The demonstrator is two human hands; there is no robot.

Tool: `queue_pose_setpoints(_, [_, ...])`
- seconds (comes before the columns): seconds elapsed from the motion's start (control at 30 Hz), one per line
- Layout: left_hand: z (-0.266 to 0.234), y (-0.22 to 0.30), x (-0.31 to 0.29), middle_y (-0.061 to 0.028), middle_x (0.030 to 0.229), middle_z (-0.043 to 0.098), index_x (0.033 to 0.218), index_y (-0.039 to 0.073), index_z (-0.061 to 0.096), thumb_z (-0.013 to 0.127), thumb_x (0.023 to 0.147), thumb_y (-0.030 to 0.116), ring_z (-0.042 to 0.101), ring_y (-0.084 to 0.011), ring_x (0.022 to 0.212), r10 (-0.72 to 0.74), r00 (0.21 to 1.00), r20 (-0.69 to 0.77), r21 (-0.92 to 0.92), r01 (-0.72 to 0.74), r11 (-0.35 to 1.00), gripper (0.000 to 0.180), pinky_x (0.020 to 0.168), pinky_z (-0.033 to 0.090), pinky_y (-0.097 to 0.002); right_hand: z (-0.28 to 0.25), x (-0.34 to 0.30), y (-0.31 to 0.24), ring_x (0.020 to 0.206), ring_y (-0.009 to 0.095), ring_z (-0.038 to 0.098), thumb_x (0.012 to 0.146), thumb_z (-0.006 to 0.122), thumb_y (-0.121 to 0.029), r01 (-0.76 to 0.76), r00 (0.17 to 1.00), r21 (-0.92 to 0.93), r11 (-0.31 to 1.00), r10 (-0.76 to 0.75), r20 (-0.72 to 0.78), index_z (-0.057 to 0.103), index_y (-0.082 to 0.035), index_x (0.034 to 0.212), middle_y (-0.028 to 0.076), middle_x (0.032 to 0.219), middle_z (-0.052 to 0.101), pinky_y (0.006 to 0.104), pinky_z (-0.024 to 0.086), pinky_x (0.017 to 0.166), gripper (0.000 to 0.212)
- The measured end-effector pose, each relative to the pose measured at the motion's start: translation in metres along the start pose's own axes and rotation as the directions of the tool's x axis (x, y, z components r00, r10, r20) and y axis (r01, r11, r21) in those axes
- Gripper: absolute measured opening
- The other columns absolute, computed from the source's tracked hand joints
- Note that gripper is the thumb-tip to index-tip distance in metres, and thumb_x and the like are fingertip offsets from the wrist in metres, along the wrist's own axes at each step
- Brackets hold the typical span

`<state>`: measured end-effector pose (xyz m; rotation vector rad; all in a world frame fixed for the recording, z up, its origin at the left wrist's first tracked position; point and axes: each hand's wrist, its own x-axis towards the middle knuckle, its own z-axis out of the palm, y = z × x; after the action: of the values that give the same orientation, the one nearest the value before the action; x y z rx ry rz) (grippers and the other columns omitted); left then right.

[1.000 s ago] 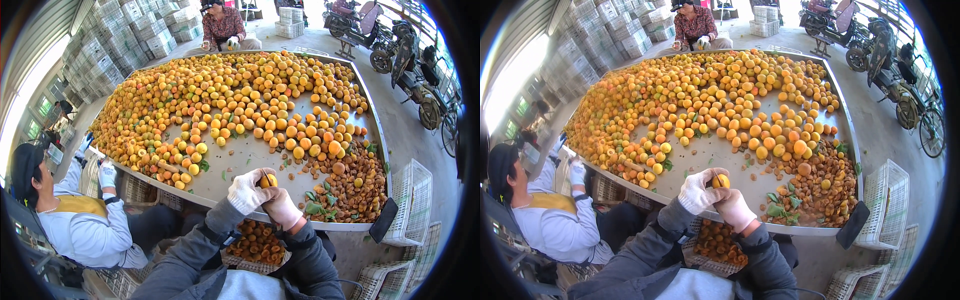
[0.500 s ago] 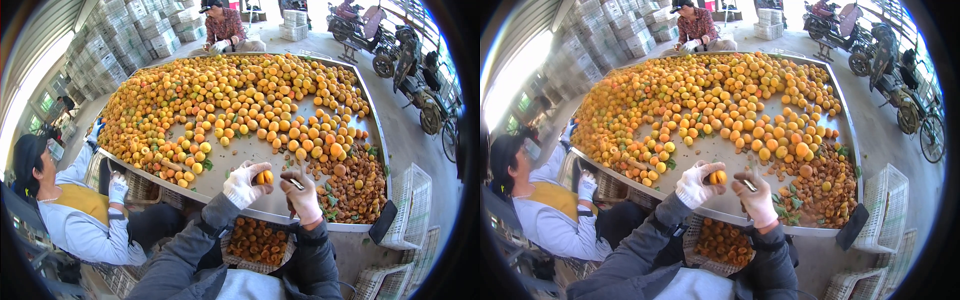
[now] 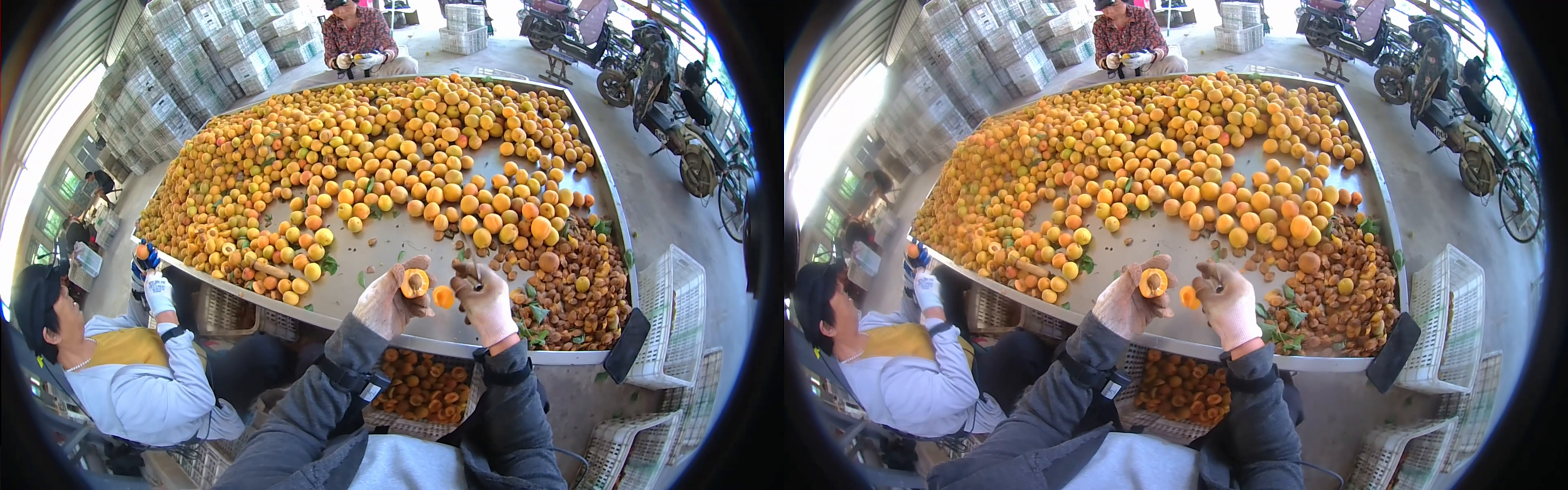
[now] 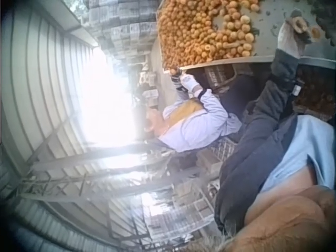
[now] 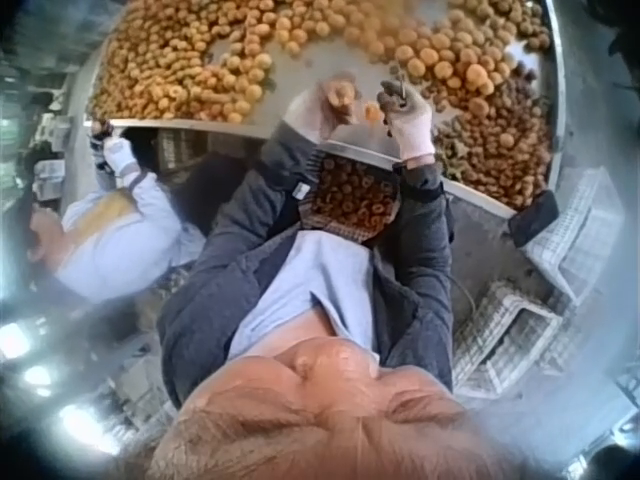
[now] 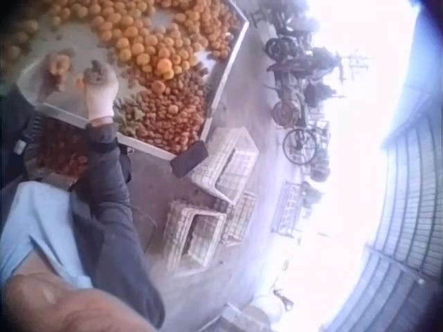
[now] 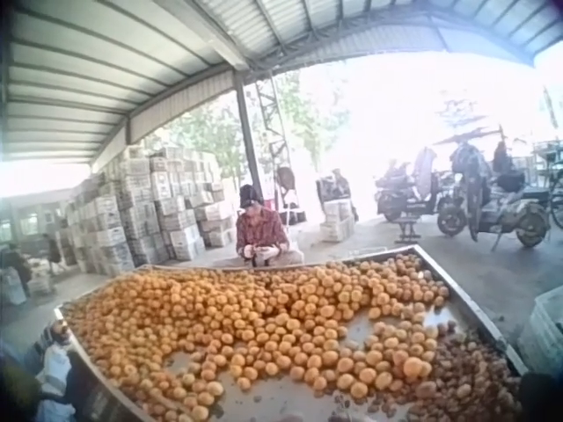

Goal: The person picks up an apricot from a pile on a table, cuts it open using shears, and removes the pit. They place the pitted apricot into a basket and the pit onto a separate pile on the table, repeating this process.

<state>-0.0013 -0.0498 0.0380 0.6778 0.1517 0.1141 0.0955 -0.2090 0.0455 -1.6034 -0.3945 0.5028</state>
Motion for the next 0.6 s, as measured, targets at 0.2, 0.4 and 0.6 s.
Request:
queue_pose_setpoints(0.2, [-0.007,-0.019,-0.007,-0.0078,0.093,0.060,0.128,0.006,0.050,0.043,0.098,0.050,0.055,-0.0117,0.065,-0.133,0.977,-0.166,0.268,0.174,0.948,0.054,0.055,0.048,-0.0285,0.000,-0.005,-0.019,0.048,0.009,0.050,0.092,0.050,-0.005,0.237,0.937,0.760,0.605,0.063,-0.343,0.056,-0.001,0.117,0.006,0.077,0.060,0.0214,0.037,0.038,0.026])
queue_pose_setpoints(0.4, [0.010,-0.033,-0.007,-0.0039,0.086,0.058,0.124,0.005,0.054,0.042,0.100,0.048,0.049,-0.0078,0.058,-0.170,0.949,-0.265,0.349,0.259,0.901,0.051,0.048,0.041,-0.0226,0.016,-0.007,-0.015,0.048,0.010,0.051,0.095,0.049,-0.006,0.386,0.879,0.619,0.684,-0.069,-0.471,0.056,-0.004,0.119,0.004,0.078,0.057,0.0217,0.039,0.041,0.024])
queue_pose_setpoints(0.6, [0.021,-0.033,-0.009,-0.0025,0.080,0.059,0.115,0.004,0.061,0.043,0.100,0.042,0.047,-0.0058,0.054,-0.052,0.963,-0.264,0.602,0.207,0.771,0.045,0.045,0.040,-0.0206,0.019,-0.014,-0.011,0.039,0.008,0.041,0.097,0.049,-0.008,0.458,0.879,0.473,0.753,-0.305,-0.366,0.056,-0.005,0.116,0.004,0.066,0.053,0.0211,0.031,0.036,0.021])
